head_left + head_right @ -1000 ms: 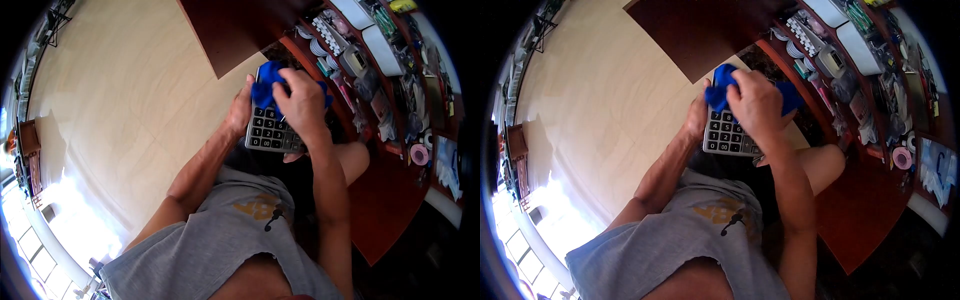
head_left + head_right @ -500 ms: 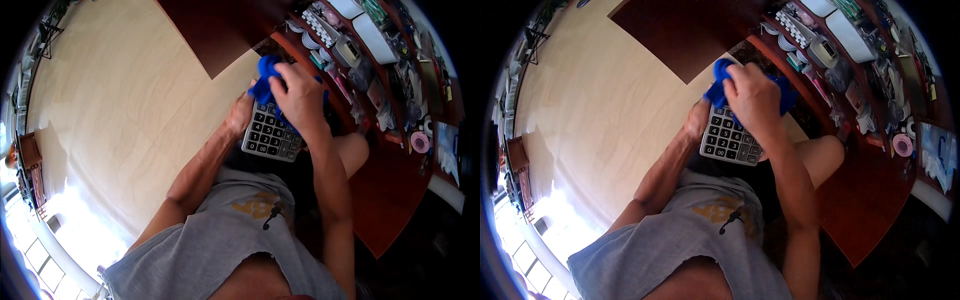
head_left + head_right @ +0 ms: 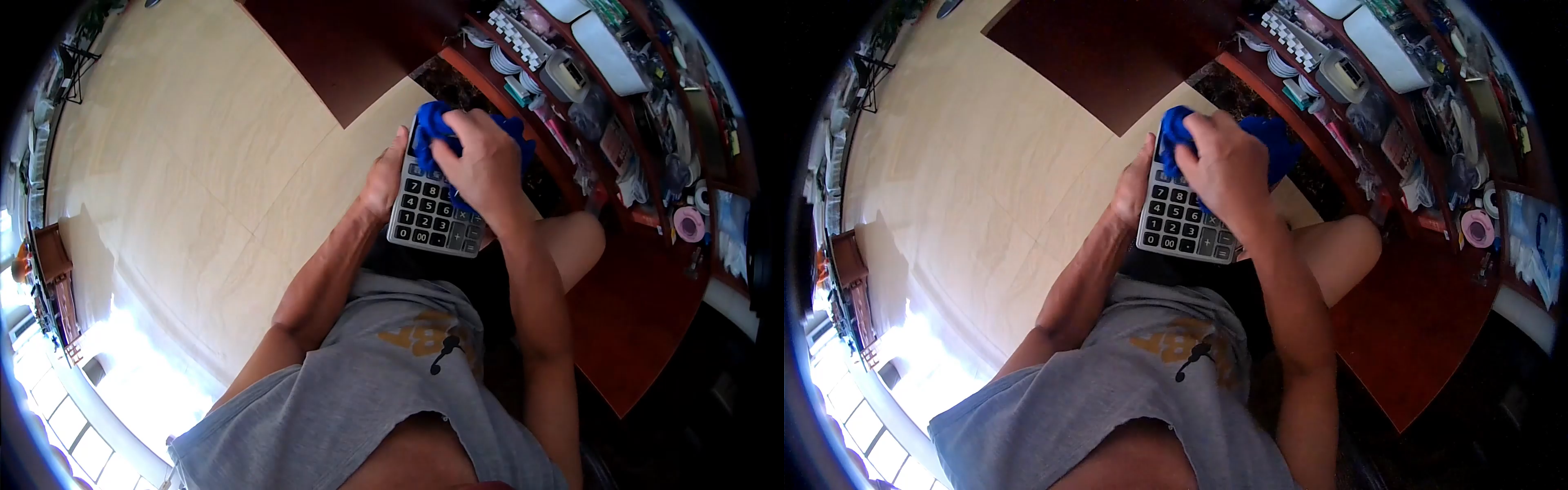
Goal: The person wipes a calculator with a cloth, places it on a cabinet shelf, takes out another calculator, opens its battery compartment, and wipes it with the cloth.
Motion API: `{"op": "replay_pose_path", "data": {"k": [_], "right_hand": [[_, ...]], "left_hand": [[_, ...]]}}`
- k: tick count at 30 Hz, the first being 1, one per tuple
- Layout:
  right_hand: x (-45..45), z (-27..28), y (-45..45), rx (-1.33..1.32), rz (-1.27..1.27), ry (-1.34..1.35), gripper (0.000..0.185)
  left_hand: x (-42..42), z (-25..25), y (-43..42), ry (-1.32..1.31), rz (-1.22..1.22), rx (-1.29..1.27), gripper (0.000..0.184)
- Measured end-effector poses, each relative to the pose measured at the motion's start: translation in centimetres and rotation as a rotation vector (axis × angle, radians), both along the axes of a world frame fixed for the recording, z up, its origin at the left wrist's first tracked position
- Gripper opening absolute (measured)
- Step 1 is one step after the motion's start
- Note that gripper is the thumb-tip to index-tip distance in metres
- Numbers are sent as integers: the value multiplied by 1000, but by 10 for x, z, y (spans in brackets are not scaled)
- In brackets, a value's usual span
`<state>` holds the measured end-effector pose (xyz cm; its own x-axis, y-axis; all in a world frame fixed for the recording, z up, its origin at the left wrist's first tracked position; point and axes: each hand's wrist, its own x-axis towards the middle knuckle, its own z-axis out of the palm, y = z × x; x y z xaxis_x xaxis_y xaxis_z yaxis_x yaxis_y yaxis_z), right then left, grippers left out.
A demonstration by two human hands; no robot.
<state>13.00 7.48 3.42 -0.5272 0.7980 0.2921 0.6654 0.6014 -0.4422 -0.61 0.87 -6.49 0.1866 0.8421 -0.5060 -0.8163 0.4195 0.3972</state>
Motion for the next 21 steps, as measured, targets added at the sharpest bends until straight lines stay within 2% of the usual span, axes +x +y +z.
{"op": "replay_pose_path", "data": {"k": [6,10,15,17,19,21], "right_hand": [[43,-4,15,-23,-95,-98,23],[73,-9,18,-3,-160,-165,23],[67,1,12,-203,-229,12,22],[53,-1,4,-202,130,39,22],[52,3,0,-218,117,-33,23],[66,2,8,-128,32,-224,20]], "left_hand": [[-3,11,-1,-98,11,8,75],[-11,5,-3,14,20,54,79],[-15,-2,-2,-10,54,149,79],[-16,1,-2,10,23,159,78],[-17,5,0,-32,25,184,77],[-19,-4,-1,-20,31,193,77]]}}
